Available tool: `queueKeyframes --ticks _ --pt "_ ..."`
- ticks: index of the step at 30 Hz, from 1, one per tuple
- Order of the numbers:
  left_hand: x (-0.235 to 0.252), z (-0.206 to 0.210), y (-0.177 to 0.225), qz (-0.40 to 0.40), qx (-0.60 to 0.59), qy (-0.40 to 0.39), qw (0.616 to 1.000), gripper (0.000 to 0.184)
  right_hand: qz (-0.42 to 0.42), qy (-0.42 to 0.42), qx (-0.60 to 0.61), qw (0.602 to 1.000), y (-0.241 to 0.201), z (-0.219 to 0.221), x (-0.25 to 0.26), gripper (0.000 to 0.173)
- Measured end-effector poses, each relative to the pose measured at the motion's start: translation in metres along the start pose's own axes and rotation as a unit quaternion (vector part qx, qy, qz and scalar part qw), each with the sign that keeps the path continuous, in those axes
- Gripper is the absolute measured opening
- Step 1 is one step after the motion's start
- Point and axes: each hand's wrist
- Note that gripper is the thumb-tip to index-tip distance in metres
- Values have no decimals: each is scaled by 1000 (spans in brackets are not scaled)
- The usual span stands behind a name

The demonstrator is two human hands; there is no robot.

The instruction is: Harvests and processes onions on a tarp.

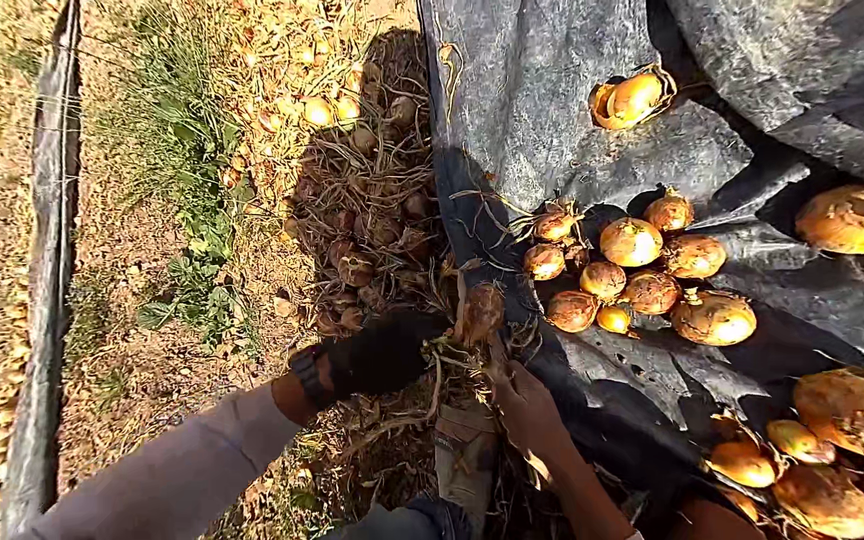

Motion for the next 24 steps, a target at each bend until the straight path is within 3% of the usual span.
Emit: queueKeyframes --ticks 3,6,7,9,12,15,18,21,24 --pt "-1 35 11 36 7 -45 998 17 -92 17 102 990 -5 12 -10 64" --pt "3 42 13 40 54 -11 998 12 -176 57 55 981 -1 17 -10 51" --pt "7 36 12 7 84 -11 996 18 -191 79 30 978 0 15 -9 51" --pt "18 21 -3 -132 126 -12 983 24 -208 147 66 965 -5 6 -9 46" --pt "21 4 -86 -371 121 41 920 32 -155 271 190 931 -19 -28 -4 41" --pt "6 4 -179 -487 68 115 863 68 -173 288 242 910 -16 -56 -1 45" --pt "11 25 -219 -476 -145 184 848 101 -135 241 195 941 -14 -45 1 47" --pt "22 45 -224 -422 -141 184 877 75 -138 191 101 967 -7 -28 3 52" --pt "20 53 -196 -340 38 73 937 61 -141 163 55 975 -4 -23 3 55"
Point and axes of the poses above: each hand's wrist, its own x-axis towards the middle knuckle, its own z-axis out of the palm, y = z × x, and after that the axes turned 6 degrees about x, right-handed
